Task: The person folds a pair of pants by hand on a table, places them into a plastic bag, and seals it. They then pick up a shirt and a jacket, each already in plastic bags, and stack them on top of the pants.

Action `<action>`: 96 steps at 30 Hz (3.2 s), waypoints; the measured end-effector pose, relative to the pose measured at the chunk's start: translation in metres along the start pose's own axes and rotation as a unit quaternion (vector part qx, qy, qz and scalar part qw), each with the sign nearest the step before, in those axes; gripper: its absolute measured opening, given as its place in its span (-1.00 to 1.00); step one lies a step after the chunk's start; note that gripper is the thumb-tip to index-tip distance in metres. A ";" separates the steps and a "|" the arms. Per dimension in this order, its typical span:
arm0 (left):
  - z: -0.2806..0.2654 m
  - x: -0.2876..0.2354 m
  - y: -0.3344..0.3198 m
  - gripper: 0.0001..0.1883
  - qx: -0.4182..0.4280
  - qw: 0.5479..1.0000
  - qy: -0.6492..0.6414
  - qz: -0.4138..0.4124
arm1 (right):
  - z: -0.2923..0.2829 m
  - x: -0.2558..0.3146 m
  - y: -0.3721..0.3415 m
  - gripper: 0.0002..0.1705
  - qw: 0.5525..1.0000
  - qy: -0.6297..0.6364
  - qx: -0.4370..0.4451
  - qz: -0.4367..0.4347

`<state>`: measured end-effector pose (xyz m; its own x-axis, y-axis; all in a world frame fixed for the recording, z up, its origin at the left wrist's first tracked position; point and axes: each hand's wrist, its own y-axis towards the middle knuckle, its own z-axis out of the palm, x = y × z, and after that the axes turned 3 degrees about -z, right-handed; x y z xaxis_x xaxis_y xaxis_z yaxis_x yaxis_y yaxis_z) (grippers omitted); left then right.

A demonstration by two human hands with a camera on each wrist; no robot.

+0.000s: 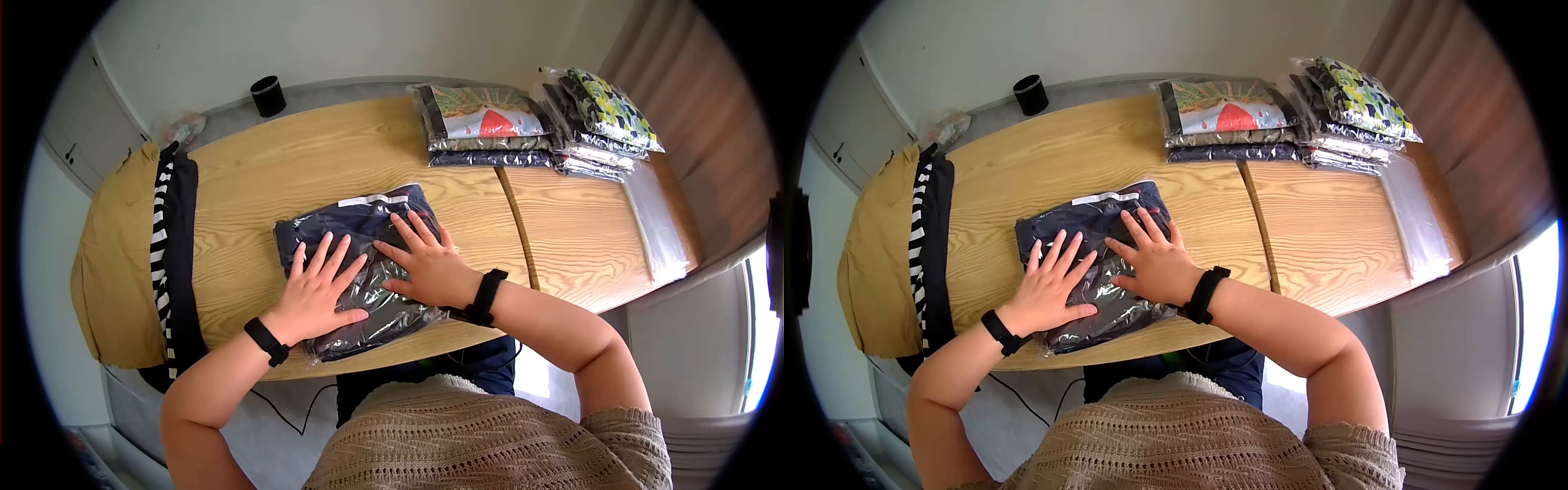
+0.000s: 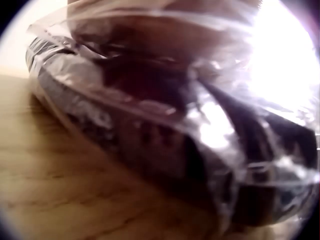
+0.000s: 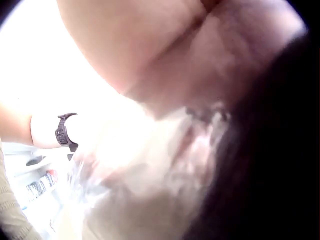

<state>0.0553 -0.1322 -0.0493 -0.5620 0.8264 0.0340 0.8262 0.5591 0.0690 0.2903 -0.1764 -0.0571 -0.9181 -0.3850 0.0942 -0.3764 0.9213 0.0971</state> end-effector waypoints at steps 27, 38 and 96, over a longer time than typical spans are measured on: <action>0.012 0.025 0.004 -0.23 0.129 0.970 -0.206 -0.019 | -0.057 -0.004 -0.090 -0.51 0.978 0.197 0.041 -0.047; -0.047 -0.033 -0.088 -0.48 -0.088 0.973 -0.199 -0.084 | -0.014 0.002 -0.100 -0.43 0.956 0.283 -0.081 -0.011; -0.061 0.034 -0.047 -0.73 0.000 0.710 -0.614 -0.344 | -0.079 -0.075 -0.013 -0.43 0.756 0.611 0.061 0.229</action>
<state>-0.0051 -0.1340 0.0097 -0.3754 -0.2068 -0.9035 0.3722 0.8591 -0.3513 0.3740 -0.1634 0.0129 -0.1841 0.2817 0.9417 -0.1309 0.9425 -0.3075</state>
